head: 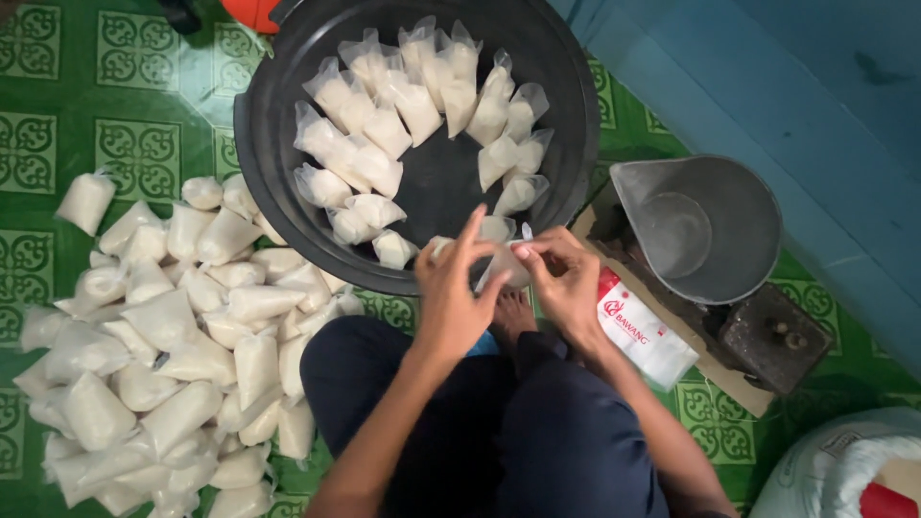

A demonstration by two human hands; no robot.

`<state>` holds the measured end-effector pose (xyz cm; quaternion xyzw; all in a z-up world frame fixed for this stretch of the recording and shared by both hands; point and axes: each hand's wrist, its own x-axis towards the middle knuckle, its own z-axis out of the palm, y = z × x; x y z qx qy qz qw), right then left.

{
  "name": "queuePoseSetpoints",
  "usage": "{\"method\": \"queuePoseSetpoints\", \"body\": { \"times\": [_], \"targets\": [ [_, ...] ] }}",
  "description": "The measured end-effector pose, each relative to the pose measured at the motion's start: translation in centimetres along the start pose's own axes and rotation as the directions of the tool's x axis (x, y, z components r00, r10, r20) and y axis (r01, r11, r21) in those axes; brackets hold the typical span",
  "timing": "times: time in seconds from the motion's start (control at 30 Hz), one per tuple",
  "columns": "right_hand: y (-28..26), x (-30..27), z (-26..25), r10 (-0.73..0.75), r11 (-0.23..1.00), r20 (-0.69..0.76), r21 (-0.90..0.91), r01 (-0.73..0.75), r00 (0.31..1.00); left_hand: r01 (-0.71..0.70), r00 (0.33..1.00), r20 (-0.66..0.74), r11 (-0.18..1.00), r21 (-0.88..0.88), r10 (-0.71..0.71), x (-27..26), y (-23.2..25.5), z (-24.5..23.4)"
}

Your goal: The person ties small plastic bags filled with a white liquid and places them into a black basin.

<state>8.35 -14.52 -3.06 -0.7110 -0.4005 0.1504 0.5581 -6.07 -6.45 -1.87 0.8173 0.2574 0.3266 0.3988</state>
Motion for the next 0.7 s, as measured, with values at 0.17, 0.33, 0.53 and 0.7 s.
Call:
{"method": "queuePoseSetpoints", "body": {
  "times": [0.17, 0.33, 0.53, 0.7],
  "targets": [
    [0.1, 0.1, -0.3, 0.103, 0.993, -0.014, 0.057, -0.103, 0.995, 0.442, 0.891, -0.391, 0.638, 0.63, -0.231, -12.7, -0.3, -4.7],
    [0.8, 0.9, -0.5, 0.108, 0.992, -0.004, 0.059, -0.107, 0.994, 0.484, 0.875, -0.393, 0.509, 0.712, -0.282, -16.5, -3.8, -5.2],
    [1.6, 0.8, -1.1, 0.118, 0.99, -0.006, 0.081, -0.117, 0.993, 0.477, 0.769, -0.125, 0.432, 0.765, -0.627, -11.4, -7.7, -8.0],
    [1.3, 0.8, -0.8, 0.021, 0.991, -0.011, 0.131, -0.02, 1.0, 0.307, 0.331, 0.377, 0.477, 0.824, -0.865, -4.2, -11.9, -8.5]
  ]
}}
